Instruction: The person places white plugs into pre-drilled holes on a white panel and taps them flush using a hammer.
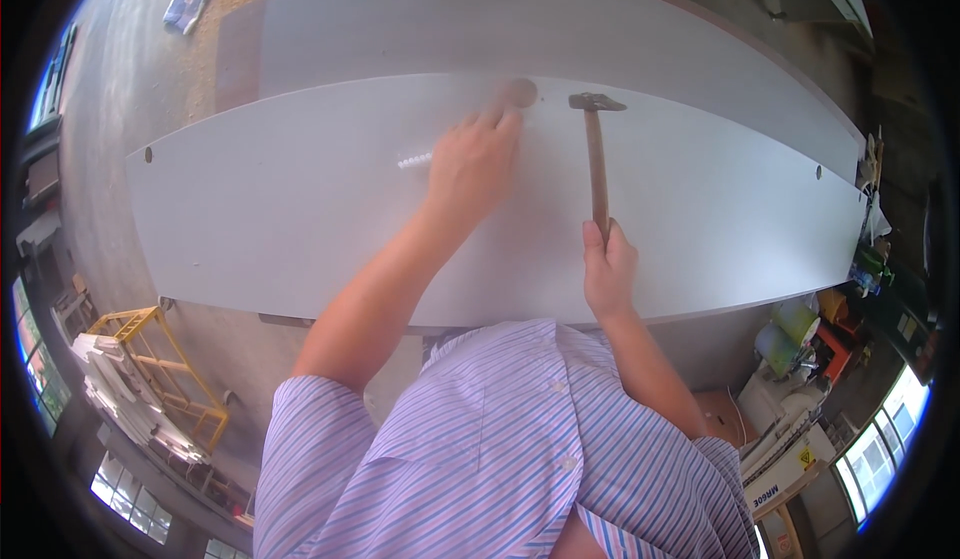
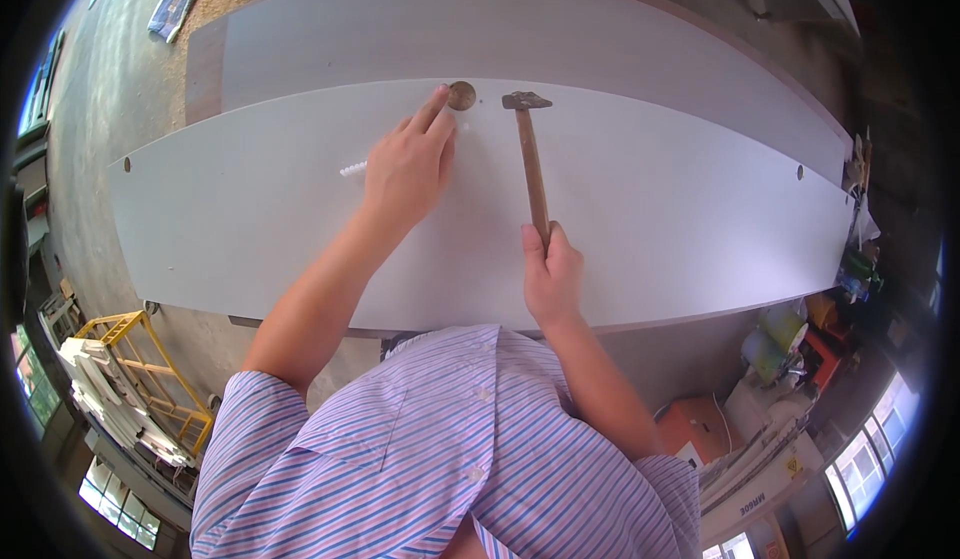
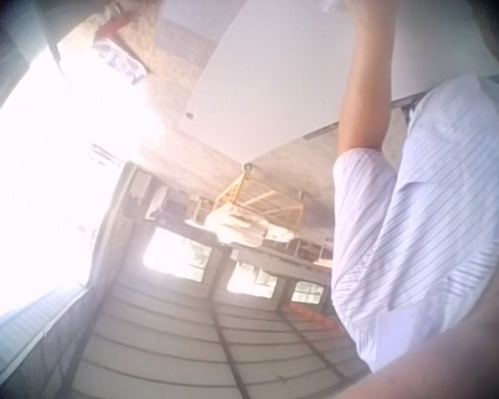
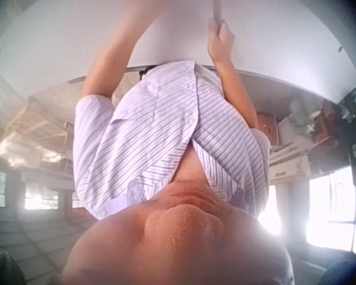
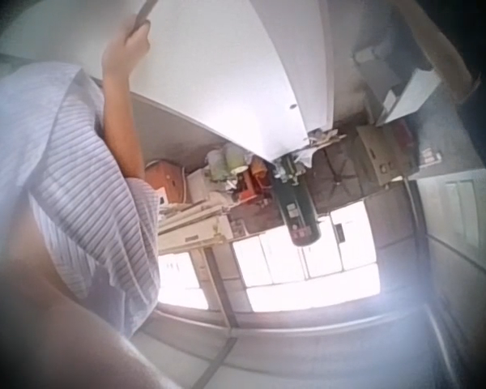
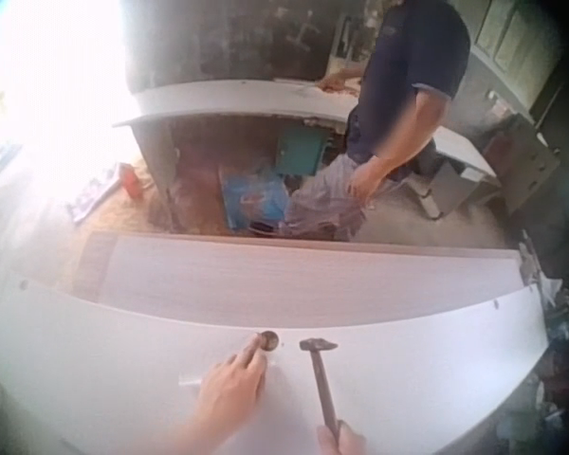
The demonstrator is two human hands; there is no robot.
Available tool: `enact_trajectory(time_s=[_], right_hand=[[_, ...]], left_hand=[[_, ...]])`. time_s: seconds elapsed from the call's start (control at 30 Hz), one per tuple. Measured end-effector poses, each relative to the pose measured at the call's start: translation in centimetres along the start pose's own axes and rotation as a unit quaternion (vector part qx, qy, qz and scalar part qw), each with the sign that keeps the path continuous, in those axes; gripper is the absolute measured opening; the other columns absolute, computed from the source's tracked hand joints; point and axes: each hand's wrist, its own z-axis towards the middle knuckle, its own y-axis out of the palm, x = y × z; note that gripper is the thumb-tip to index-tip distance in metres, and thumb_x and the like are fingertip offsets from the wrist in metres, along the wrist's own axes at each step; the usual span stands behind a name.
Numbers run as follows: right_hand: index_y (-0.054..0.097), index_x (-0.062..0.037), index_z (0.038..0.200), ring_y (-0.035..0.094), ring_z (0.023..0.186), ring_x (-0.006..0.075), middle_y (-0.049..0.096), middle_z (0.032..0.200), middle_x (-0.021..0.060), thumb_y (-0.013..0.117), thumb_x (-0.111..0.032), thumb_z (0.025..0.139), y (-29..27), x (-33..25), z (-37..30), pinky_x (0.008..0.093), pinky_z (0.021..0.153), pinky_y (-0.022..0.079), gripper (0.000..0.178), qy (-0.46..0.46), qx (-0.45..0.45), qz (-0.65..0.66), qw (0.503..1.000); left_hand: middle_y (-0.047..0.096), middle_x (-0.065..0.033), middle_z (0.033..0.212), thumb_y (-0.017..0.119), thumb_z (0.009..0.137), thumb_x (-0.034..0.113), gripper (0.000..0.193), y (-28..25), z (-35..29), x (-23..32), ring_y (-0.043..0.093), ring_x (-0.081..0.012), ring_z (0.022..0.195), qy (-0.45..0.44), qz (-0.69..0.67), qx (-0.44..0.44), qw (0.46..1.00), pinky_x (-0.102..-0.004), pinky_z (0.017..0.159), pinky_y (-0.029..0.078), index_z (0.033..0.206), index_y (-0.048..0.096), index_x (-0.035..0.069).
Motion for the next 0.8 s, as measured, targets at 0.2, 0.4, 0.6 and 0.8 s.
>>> enact_trajectory(time_s=[0.2,0.4,0.6,0.8], right_hand=[[0.051,-0.0012,0.081,0.044,0.052,0.0146,0.047,0.057,0.0079,0.057,-0.038,0.104,0.2,0.8,-0.8,0.0347,0.05,0.038,0.044,0.007,-0.004,-0.008,1.0],[0.051,-0.0012,0.081,0.044,0.052,0.0152,0.047,0.058,0.0081,0.057,-0.038,0.104,0.3,1.1,-1.0,0.0348,0.05,0.039,0.043,0.018,-0.008,-0.003,1.0],[0.051,-0.0014,0.081,0.043,0.055,0.0117,0.046,0.059,0.0066,0.058,-0.033,0.103,0.3,2.0,-0.5,0.0335,0.051,0.038,0.039,0.033,-0.007,0.012,0.999],[0.051,-0.003,0.082,0.041,0.058,0.0096,0.046,0.061,0.0015,0.058,-0.033,0.103,-0.5,3.1,-0.5,0.0307,0.051,0.037,0.037,0.116,-0.022,0.083,0.99]], left_hand=[[0.06,-0.007,0.139,0.062,0.091,0.009,0.01,0.4,-0.3,-0.2,0.066,-0.0269,0.088,0.015,0.023,-0.001,1.0,-0.0415,0.07,0.053,0.098,0.056,0.006],[0.062,-0.0051,0.134,0.063,0.091,0.01,0.013,1.0,0.0,-0.1,0.066,-0.0262,0.088,0.014,0.005,0.021,1.0,-0.0412,0.07,0.053,0.101,0.057,0.005],[0.06,-0.0063,0.136,0.061,0.092,0.008,0.01,1.5,1.3,0.4,0.067,-0.0276,0.088,-0.009,0.008,0.011,1.0,-0.0421,0.071,0.054,0.099,0.058,0.003],[0.06,-0.0123,0.137,0.063,0.09,0.006,0.008,1.4,0.2,0.9,0.068,-0.0315,0.091,-0.029,-0.015,0.038,0.999,-0.0415,0.073,0.054,0.098,0.059,0.003]])
